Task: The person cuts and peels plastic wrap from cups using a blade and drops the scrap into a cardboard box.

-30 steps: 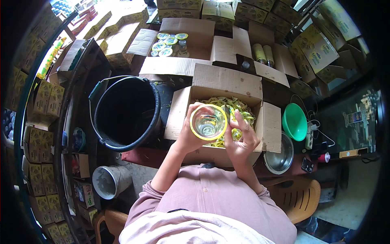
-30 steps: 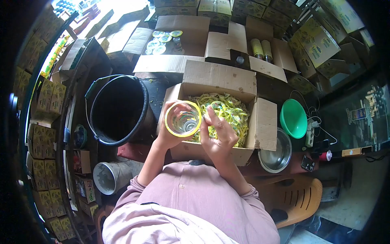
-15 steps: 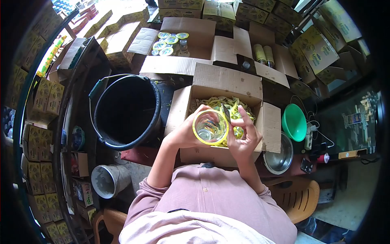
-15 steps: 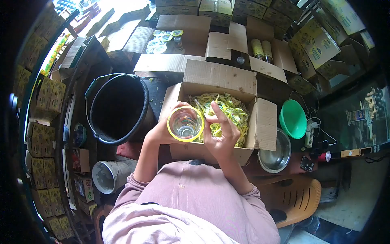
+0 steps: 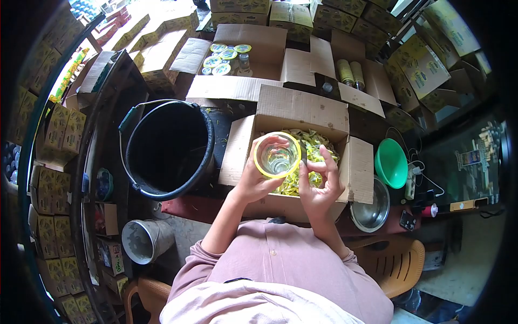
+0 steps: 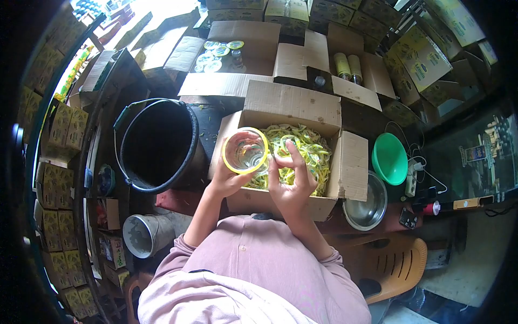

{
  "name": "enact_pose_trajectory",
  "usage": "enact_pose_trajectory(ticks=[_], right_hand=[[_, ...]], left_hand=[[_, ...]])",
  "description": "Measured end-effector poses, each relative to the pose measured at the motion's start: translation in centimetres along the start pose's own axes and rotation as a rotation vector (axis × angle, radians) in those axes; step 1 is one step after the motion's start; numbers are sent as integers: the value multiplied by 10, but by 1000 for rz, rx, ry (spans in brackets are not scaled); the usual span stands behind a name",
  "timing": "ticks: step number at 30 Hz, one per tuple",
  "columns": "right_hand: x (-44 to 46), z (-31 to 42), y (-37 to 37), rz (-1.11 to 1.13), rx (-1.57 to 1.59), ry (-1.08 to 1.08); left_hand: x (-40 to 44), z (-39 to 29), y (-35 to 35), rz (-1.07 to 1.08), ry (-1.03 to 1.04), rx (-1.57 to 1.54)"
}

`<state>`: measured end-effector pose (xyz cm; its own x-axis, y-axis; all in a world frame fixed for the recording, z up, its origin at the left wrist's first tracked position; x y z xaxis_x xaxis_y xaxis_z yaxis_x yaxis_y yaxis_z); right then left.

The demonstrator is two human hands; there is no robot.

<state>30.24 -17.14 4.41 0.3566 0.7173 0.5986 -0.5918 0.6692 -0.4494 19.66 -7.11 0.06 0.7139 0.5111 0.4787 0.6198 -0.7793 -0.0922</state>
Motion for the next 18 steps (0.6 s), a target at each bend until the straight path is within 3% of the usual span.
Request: enact_pose_trajectory(ticks=[5, 11, 16, 18], right_hand=[[-4, 0, 2, -4, -16, -17], [-2, -7, -3, -18, 6, 4], [2, -8, -4, 1, 136, 48], [1, -8, -4, -31, 178, 59]], left_hand=[[-2, 1, 8, -76, -14, 20], [-1, -16, 12, 72, -27, 258], [2, -17, 15, 172, 4, 54], [2, -12, 14, 115, -32, -102]])
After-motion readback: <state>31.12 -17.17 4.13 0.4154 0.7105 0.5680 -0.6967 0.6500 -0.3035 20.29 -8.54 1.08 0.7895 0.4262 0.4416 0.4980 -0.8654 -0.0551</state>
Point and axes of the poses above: each hand's wrist, its own x-axis towards the middle knuckle, its own y-axis out of the palm, z = x × y, the point moved 6 cm from there along x, towards the middle knuckle, and after that the axes turned 13 degrees about z, right-handed, at the moved point
